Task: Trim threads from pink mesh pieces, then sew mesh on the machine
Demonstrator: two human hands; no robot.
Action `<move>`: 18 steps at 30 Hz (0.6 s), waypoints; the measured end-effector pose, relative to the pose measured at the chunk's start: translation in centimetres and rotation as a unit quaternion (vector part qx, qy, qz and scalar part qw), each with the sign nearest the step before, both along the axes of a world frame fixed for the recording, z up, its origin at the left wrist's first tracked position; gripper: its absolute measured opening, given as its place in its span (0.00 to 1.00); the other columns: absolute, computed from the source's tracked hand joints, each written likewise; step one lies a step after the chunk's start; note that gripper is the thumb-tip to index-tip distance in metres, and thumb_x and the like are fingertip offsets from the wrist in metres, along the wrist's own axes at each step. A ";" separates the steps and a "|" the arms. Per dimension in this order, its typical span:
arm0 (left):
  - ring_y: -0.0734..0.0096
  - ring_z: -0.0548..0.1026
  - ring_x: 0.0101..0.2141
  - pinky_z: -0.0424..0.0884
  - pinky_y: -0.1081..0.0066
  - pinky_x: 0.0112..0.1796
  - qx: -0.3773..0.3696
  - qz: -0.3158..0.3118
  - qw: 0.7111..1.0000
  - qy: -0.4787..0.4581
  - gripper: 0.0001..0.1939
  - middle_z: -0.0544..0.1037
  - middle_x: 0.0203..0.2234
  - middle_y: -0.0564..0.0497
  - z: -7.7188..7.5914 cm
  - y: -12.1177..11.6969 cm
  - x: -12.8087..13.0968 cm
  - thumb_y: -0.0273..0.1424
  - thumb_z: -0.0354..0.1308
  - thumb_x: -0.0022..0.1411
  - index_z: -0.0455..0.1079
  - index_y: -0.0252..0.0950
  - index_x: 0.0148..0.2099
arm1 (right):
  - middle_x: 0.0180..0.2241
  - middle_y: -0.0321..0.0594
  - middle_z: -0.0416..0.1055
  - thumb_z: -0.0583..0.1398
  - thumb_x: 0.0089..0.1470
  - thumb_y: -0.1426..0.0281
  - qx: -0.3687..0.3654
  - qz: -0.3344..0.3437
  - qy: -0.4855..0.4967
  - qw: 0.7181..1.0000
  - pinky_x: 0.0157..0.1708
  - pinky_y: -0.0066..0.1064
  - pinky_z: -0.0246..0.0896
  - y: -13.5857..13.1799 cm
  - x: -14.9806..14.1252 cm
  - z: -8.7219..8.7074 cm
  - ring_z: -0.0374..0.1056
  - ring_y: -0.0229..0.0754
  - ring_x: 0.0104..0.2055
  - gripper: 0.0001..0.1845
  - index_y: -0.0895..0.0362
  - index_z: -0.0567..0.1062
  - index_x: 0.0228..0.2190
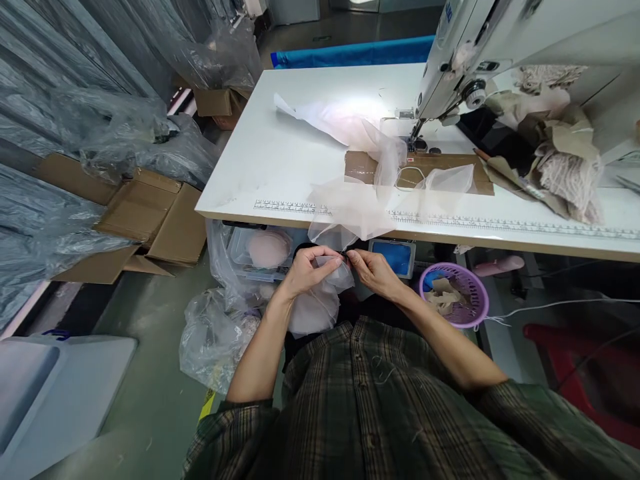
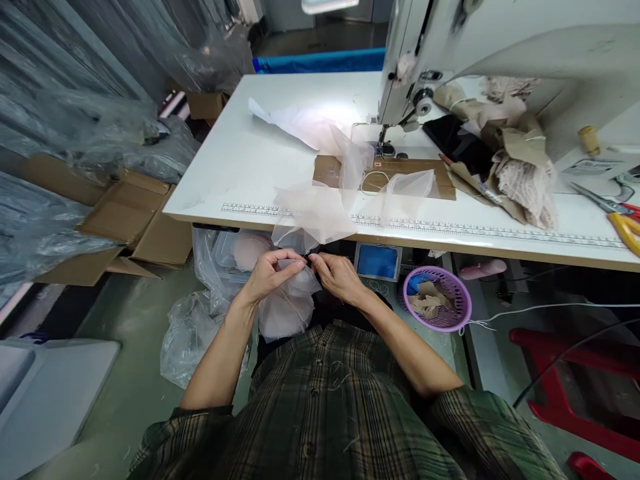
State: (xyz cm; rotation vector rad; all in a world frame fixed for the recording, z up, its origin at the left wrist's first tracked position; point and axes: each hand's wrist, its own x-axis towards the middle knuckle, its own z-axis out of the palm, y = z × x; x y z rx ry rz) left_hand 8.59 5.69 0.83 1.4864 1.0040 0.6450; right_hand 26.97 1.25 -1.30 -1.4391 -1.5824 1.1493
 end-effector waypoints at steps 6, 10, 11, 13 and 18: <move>0.67 0.77 0.34 0.70 0.72 0.36 -0.019 0.021 1.000 0.007 0.13 0.81 0.33 0.46 0.4 -0.8 -0.3 0.39 0.64 0.57 0.78 0.32 0.35 | 0.20 0.33 0.62 0.44 0.65 0.48 -0.008 -0.024 0.001 1.000 0.27 0.29 0.49 -0.9 0.1 -0.4 0.57 0.37 0.23 0.31 0.57 0.71 0.27; 0.66 0.76 0.35 0.71 0.70 0.38 -0.031 0.007 0.999 0.003 0.13 0.81 0.32 0.46 0.6 -1.2 -0.6 0.39 0.64 0.57 0.78 0.33 0.35 | 0.23 0.35 0.64 0.44 0.65 0.48 0.011 0.022 -0.008 1.000 0.28 0.29 0.50 -1.4 0.0 0.0 0.58 0.38 0.25 0.30 0.57 0.70 0.28; 0.66 0.76 0.34 0.71 0.70 0.38 -0.036 0.003 0.999 0.001 0.13 0.81 0.32 0.46 0.6 -1.2 -0.6 0.39 0.64 0.57 0.78 0.33 0.35 | 0.23 0.36 0.65 0.44 0.65 0.48 0.022 0.028 -0.014 0.999 0.28 0.29 0.50 -1.3 -0.1 0.0 0.58 0.38 0.25 0.30 0.56 0.69 0.27; 0.68 0.76 0.33 0.70 0.72 0.37 -0.046 0.001 0.999 -0.003 0.13 0.80 0.31 0.47 0.7 -1.3 -0.7 0.39 0.64 0.56 0.77 0.33 0.34 | 0.22 0.36 0.64 0.44 0.65 0.48 0.042 0.036 -0.030 0.998 0.28 0.29 0.48 -1.2 -0.4 0.0 0.57 0.37 0.25 0.29 0.56 0.67 0.25; 0.69 0.74 0.32 0.69 0.73 0.34 -0.051 0.011 0.999 0.004 0.13 0.80 0.30 0.49 0.3 -1.6 -1.0 0.39 0.64 0.56 0.77 0.33 0.34 | 0.20 0.35 0.61 0.46 0.65 0.49 0.030 -0.007 -0.064 0.998 0.26 0.30 0.46 -1.2 -1.0 -0.6 0.54 0.36 0.23 0.29 0.55 0.64 0.21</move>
